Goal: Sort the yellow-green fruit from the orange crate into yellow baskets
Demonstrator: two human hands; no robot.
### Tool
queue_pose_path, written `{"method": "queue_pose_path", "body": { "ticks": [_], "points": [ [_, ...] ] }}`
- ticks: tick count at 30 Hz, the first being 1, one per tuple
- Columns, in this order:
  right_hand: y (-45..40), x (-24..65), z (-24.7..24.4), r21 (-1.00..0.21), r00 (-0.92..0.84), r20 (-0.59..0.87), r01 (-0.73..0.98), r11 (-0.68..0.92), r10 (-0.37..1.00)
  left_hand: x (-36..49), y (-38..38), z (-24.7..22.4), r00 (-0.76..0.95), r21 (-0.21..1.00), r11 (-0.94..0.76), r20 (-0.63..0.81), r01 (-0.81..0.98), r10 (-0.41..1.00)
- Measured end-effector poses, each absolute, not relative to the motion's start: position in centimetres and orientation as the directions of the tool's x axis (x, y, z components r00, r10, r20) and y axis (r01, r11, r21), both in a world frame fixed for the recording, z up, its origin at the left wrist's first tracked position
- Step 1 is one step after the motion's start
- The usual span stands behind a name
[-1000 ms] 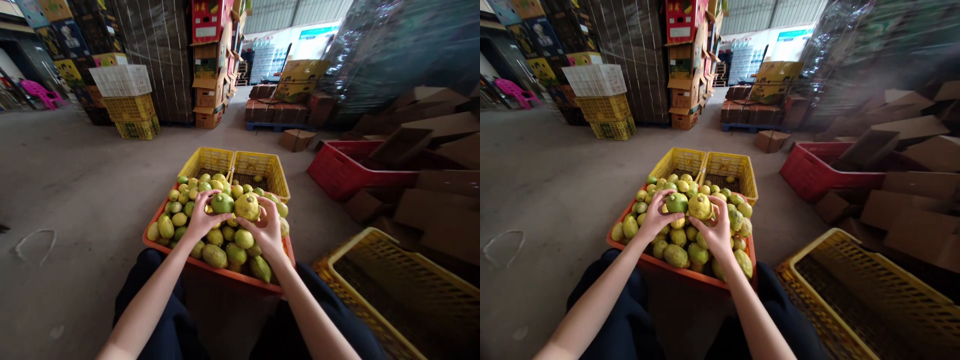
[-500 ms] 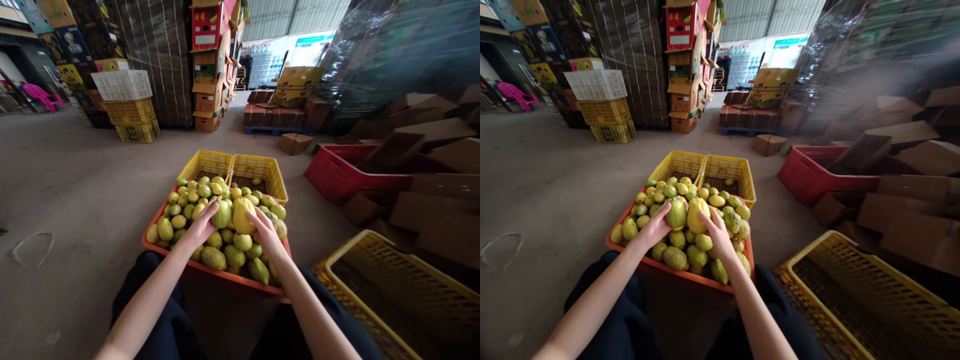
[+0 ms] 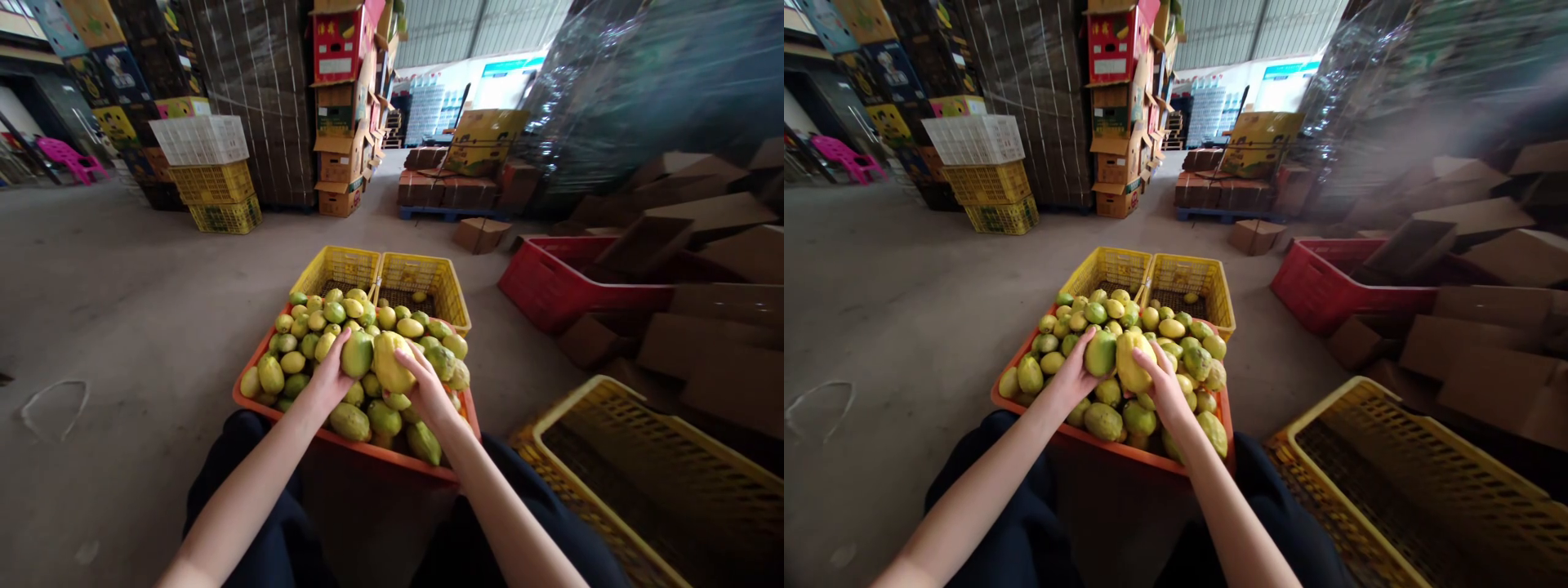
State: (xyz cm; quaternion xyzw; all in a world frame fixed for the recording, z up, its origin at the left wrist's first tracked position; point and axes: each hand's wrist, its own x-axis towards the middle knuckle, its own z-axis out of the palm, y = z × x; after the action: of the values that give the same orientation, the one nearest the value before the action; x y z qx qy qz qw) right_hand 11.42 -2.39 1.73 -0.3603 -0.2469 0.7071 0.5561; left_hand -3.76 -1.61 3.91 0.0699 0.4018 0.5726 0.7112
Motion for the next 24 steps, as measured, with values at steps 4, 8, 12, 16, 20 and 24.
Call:
{"method": "queue_pose_path", "body": {
  "ticks": [4,8,12,16,20,24],
  "points": [
    [-2.3,10.7,2.5,-0.773,-0.09,-0.282,-0.568,-0.282,0.955,-3.9,-1.2,3.1,0.061,0.475,0.422,-0.606,-0.772,0.793],
    [-1.4,10.7,2.1,-0.723,0.013,-0.352,-0.639,-0.263,0.936,-4.3,-0.9,2.9,0.115,0.417,0.46,-0.631,-0.783,0.767],
    [-0.8,10.9,1.6,-0.708,0.047,-0.363,-0.663,-0.243,0.931,-4.3,-0.9,3.8,0.098,0.391,0.431,-0.638,-0.814,0.764],
    [-1.0,10.8,2.1,-0.662,0.038,-0.42,-0.696,-0.278,0.907,-4.4,-1.2,4.4,0.075,0.391,0.361,-0.584,-0.847,0.808],
    [-1.5,11.0,3.0,-0.584,-0.114,-0.424,-0.723,-0.368,0.898,-4.8,-1.3,4.0,0.109,0.368,0.38,-0.581,-0.849,0.807],
    [-1.7,11.6,4.0,-0.528,-0.157,-0.468,-0.739,-0.418,0.87,-5.2,-1.2,3.2,0.177,0.346,0.418,-0.554,-0.84,0.814]
  ]
}}
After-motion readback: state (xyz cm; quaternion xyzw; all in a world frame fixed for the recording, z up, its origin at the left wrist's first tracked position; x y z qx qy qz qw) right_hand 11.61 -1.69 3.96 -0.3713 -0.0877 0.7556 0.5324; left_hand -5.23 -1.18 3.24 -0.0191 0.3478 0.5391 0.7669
